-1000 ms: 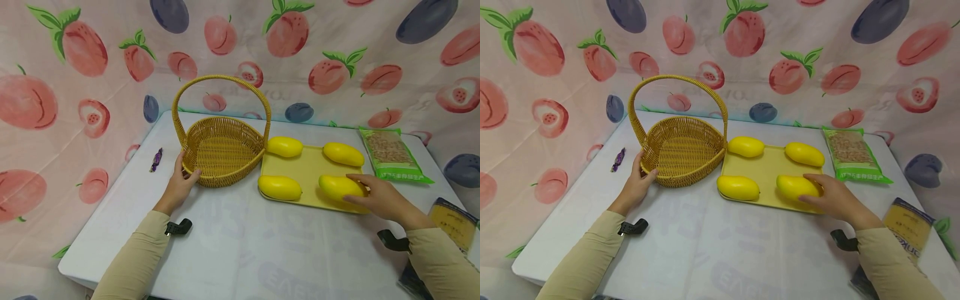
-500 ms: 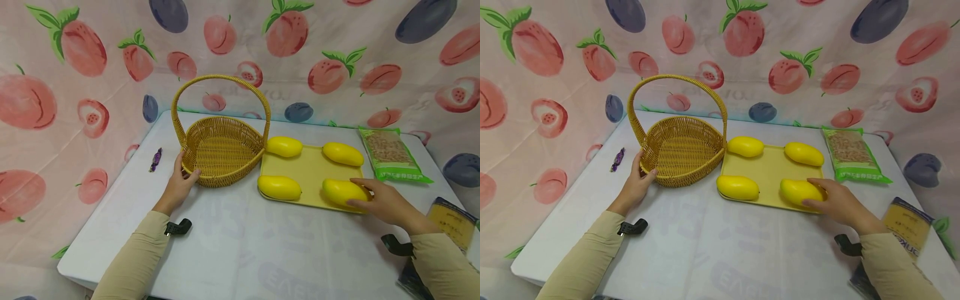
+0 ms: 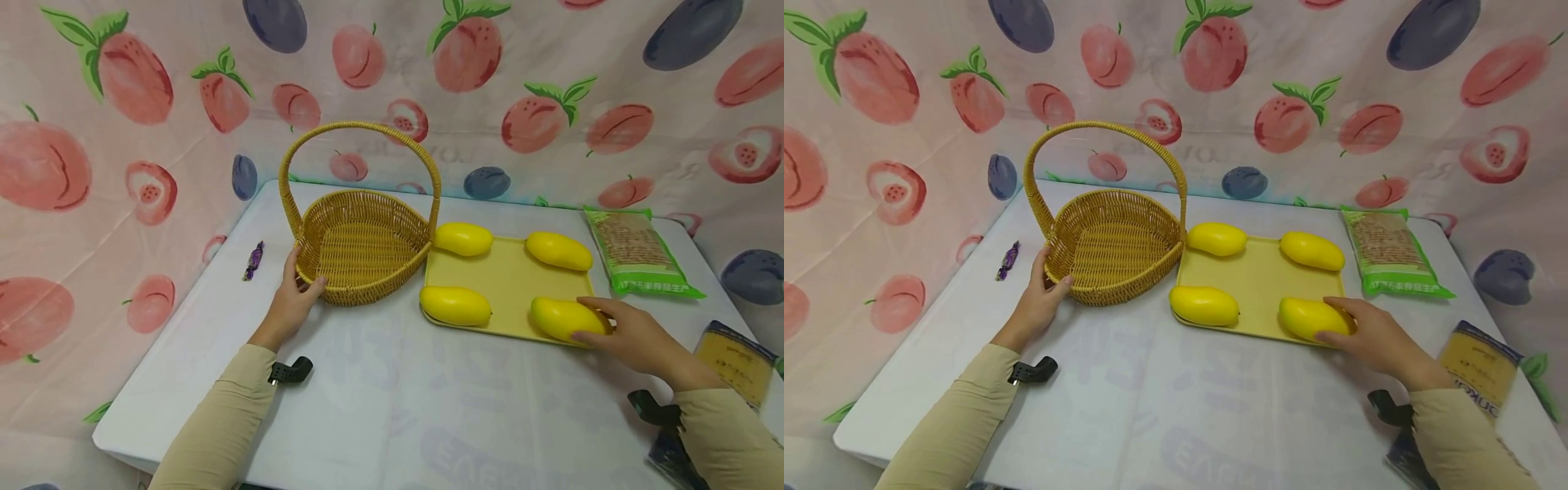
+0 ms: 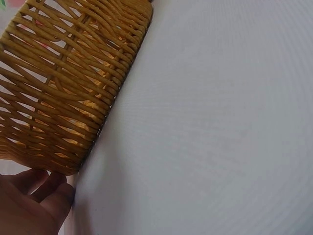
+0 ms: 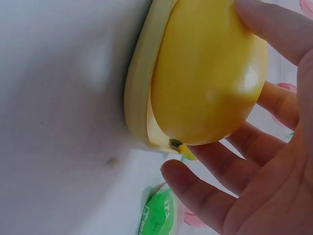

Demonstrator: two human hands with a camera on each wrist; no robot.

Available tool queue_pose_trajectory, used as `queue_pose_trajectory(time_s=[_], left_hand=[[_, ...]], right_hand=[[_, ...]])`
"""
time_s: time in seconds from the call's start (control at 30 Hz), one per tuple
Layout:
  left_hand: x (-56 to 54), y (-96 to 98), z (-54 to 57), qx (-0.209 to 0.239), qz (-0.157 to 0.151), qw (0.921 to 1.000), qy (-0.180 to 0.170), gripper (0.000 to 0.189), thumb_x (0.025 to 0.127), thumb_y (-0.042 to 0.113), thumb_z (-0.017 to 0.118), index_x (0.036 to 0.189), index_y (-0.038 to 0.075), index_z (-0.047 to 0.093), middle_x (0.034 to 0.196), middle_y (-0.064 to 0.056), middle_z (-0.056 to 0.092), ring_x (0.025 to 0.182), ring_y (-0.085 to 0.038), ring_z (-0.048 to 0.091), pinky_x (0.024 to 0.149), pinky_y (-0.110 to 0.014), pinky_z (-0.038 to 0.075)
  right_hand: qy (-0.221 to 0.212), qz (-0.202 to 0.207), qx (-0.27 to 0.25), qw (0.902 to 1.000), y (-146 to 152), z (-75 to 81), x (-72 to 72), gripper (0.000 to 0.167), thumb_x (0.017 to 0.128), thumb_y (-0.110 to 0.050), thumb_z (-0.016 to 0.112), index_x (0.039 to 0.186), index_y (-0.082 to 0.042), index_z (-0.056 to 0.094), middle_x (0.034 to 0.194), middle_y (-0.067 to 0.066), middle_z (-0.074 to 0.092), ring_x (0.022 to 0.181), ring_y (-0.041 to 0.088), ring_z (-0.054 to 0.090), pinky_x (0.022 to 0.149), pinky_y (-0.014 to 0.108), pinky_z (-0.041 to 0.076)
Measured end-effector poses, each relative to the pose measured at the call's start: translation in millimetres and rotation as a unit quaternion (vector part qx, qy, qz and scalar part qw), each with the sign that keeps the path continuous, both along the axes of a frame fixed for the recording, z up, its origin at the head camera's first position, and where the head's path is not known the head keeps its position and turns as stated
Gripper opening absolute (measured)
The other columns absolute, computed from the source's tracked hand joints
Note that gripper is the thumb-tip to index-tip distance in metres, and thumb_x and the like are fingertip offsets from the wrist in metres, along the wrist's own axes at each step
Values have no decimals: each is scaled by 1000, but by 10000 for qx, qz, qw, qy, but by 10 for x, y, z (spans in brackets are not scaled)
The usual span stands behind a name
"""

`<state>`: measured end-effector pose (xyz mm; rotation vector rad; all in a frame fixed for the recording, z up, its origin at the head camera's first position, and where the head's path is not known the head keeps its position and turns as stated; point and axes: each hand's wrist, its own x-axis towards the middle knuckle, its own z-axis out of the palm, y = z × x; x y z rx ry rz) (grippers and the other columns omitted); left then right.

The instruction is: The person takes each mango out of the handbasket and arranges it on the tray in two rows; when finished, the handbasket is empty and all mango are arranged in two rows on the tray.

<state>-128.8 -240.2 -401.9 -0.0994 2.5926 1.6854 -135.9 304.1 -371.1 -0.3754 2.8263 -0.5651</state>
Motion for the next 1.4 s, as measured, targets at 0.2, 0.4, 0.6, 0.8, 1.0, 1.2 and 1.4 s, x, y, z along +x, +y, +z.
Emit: queue_pose_trajectory(time_s=[0.2,0.4,0.6,0.8,1.0,1.2,1.4], left_hand=[[-14,-2,5,-1,2,10000,-95,83,105,30,52,161,24,-8,163,-24,10,143,-43,28,114,-54,30],[-71,-67,-151,-35,0,10000,21,84,104,37,53,160,33,-9,164,-21,10,144,-41,29,114,-54,30],[-59,-57,-143,-55,16,10000,73,84,103,40,53,160,34,-7,163,-21,13,143,-41,30,114,-54,31],[-59,-51,-145,-54,72,10000,24,83,103,42,54,160,35,-6,164,-19,12,143,-40,30,114,-52,32],[-55,-48,-152,-35,72,9999,63,84,102,44,54,160,35,-6,164,-19,12,143,-39,30,114,-52,31],[-65,-64,-165,45,35,10000,65,83,103,40,54,160,35,-7,164,-20,11,144,-40,29,114,-53,31],[-72,-69,-163,85,18,10000,26,84,103,38,54,160,32,-8,164,-21,10,144,-41,28,114,-53,31]], right_hand=[[69,7,53,10000,12,8,-5,85,88,-54,72,142,7,47,134,36,50,112,48,52,91,68,43],[-3,-41,118,9999,41,21,1,86,88,-56,71,143,6,47,135,37,49,113,49,51,92,69,42],[-116,-124,238,9996,77,29,-9,94,85,-65,69,144,5,46,136,37,48,115,51,49,93,71,40],[-174,-169,292,9993,135,41,-21,95,84,-66,69,143,5,46,135,37,48,115,52,49,93,72,38],[-145,-138,383,9991,191,48,-39,96,83,-66,70,143,5,47,136,38,47,117,53,47,94,73,37],[-168,-145,462,9987,235,75,-47,96,82,-65,70,142,6,47,136,39,46,117,54,47,94,74,36],[-141,-157,583,9981,270,110,-52,96,81,-66,72,141,6,48,134,40,47,112,52,50,91,73,38]])
